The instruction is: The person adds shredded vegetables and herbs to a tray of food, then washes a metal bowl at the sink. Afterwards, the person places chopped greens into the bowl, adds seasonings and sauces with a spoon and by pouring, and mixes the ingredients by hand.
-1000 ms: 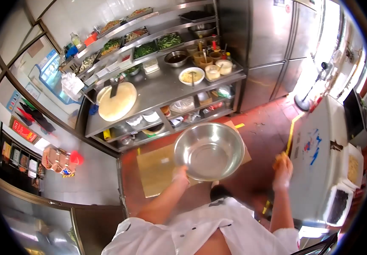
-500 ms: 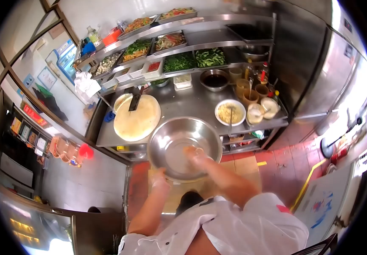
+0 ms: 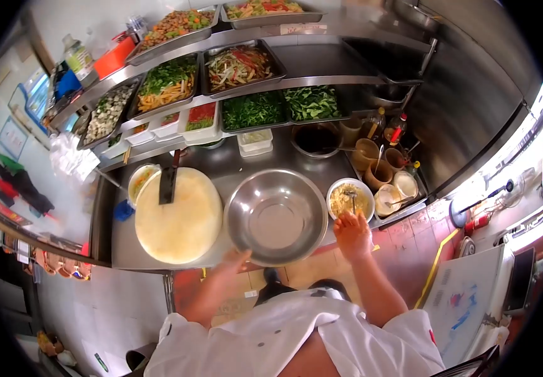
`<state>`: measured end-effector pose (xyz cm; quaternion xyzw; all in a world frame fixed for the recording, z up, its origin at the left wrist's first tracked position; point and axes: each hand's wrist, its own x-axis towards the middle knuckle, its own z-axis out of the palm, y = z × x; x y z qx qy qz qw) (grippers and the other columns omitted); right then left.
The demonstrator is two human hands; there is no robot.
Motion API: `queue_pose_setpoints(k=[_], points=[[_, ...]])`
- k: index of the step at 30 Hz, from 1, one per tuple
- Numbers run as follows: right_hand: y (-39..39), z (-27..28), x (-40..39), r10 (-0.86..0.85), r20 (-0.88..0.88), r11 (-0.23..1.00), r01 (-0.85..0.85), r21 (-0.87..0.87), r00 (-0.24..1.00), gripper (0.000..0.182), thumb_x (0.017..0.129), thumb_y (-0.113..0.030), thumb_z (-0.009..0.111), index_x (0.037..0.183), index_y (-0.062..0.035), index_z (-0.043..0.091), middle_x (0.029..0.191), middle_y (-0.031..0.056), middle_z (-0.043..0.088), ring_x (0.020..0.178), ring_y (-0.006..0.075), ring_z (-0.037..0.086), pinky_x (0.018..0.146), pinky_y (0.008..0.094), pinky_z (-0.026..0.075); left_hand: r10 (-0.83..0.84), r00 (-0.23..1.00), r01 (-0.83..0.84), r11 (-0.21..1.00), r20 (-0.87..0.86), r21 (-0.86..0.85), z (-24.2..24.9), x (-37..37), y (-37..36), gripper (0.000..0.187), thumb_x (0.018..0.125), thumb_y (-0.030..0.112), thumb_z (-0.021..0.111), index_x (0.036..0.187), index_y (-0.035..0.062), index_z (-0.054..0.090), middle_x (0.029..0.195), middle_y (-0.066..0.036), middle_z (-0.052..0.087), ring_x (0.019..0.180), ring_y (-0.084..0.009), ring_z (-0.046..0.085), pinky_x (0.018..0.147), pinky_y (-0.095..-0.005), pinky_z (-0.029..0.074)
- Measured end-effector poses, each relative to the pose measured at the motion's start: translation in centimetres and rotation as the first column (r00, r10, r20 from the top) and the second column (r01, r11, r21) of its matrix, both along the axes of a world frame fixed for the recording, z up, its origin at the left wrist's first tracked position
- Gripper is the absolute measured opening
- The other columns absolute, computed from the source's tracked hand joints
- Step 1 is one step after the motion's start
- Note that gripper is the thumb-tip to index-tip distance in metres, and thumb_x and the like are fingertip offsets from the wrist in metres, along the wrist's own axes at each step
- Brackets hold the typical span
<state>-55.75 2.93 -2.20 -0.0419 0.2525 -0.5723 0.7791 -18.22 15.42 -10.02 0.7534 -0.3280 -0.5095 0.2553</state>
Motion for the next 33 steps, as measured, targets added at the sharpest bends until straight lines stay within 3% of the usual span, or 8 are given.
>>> queue_pose_setpoints(k=[1, 4, 7, 12, 17, 22, 23, 33], points=[[0.1, 1.1, 0.1, -0.021, -0.006, 1.0, 0.021, -0.005, 1.0, 0.037, 0.102, -0.042, 0.06, 0.104, -0.0058, 0.067, 0.104, 0.0092, 0.063, 0.096, 0.0256, 0.055, 0.088, 0.036, 0.046, -0.179, 0.952, 0.233, 0.95, 0.247, -0.208, 0.5, 1.7, -0.5, 0.053, 0.097, 0.044, 0.063, 0.139, 0.0116, 0.056, 0.134, -0.015, 0.061, 0.118, -0.0318, 0.06, 0.098, -0.0469, 0.047], [0.1, 0.7, 0.0, -0.125, -0.013, 0.991, 0.126, 0.04, 0.992, 0.036, 0.101, -0.042, 0.062, 0.1, -0.0071, 0.069, 0.103, 0.0083, 0.063, 0.096, 0.0249, 0.055, 0.088, 0.0352, 0.046, -0.473, 0.863, 0.433, 0.874, 0.177, 0.22, 6.4, 5.6, -6.8, 0.067, 0.099, 0.048, 0.061, 0.148, 0.0054, 0.046, 0.146, -0.021, 0.054, 0.133, -0.0346, 0.052, 0.112, -0.0488, 0.039], [0.2, 0.3, 0.4, -0.146, -0.042, 0.985, 0.149, 0.081, 0.988, 0.035, 0.101, -0.042, 0.062, 0.099, -0.008, 0.07, 0.102, 0.0075, 0.063, 0.095, 0.0239, 0.056, 0.087, 0.0344, 0.046, -0.223, 0.834, 0.437, 0.825, 0.504, -0.359, -0.1, 7.2, -15.5, 0.056, 0.09, 0.047, 0.073, 0.119, 0.0005, 0.06, 0.101, -0.017, 0.071, 0.093, -0.031, 0.07, 0.08, -0.0451, 0.055], [0.5, 2.0, 0.7, -0.208, -0.091, 0.972, 0.216, 0.095, 0.974, 0.039, 0.101, -0.044, 0.061, 0.101, -0.0061, 0.07, 0.101, 0.0074, 0.064, 0.095, 0.0235, 0.056, 0.085, 0.0336, 0.045, -0.082, 0.962, -0.015, 0.938, -0.262, -0.347, 4.6, 4.1, -35.7, 0.049, 0.091, 0.054, 0.073, 0.107, 0.0092, 0.063, 0.086, -0.004, 0.065, 0.073, -0.0164, 0.061, 0.065, -0.0295, 0.053], [3.4, 2.9, -2.7, -0.344, -0.123, 0.932, 0.354, 0.073, 0.931, 0.042, 0.101, -0.044, 0.06, 0.113, -0.0054, 0.069, 0.098, 0.0058, 0.063, 0.092, 0.0213, 0.054, 0.084, 0.0322, 0.044, 0.573, 0.34, -0.858, 0.513, -0.746, 0.003, 4.3, 1.8, -46.7, 0.019, 0.096, 0.027, 0.059, 0.096, 0.0088, 0.065, 0.08, -0.007, 0.063, 0.066, -0.0175, 0.054, 0.058, -0.0347, 0.05], [5.9, 2.5, -7.7, -0.451, -0.178, 0.875, 0.472, 0.103, 0.875, 0.04, 0.101, -0.044, 0.06, 0.106, -0.0062, 0.072, 0.096, 0.0052, 0.066, 0.089, 0.0213, 0.057, 0.08, 0.0313, 0.046, 0.646, 0.282, -0.937, 0.344, -0.709, -0.059, 2.7, -0.4, -43.2, 0.024, 0.092, 0.021, 0.058, 0.103, 0.0, 0.061, 0.086, -0.01, 0.062, 0.068, -0.0187, 0.055, 0.063, -0.0353, 0.048], [6.1, 1.9, -8.8, -0.456, -0.168, 0.873, 0.476, 0.108, 0.874, 0.04, 0.101, -0.044, 0.06, 0.105, -0.0064, 0.072, 0.096, 0.0052, 0.067, 0.089, 0.0215, 0.058, 0.08, 0.0313, 0.047, 0.574, 0.501, -0.848, 0.477, -0.647, -0.232, 1.3, -0.5, -40.4, 0.025, 0.093, 0.022, 0.06, 0.105, 0.0006, 0.058, 0.085, -0.009, 0.06, 0.069, -0.0181, 0.055, 0.062, -0.0316, 0.046], [-0.5, -3.4, -15.5, -0.183, -0.071, 0.981, 0.187, 0.051, 0.981, 0.04, 0.104, -0.044, 0.055, 0.112, -0.0069, 0.068, 0.102, 0.0042, 0.061, 0.094, 0.0205, 0.054, 0.084, 0.0312, 0.043, 0.537, 0.337, -0.851, 0.524, -0.773, -0.007, 0.0, 2.0, -6.4, 0.031, 0.085, 0.019, 0.065, 0.07, 0.0197, 0.039, 0.057, 0.001, 0.033, 0.04, -0.0151, 0.029, 0.041, -0.0309, 0.025]])
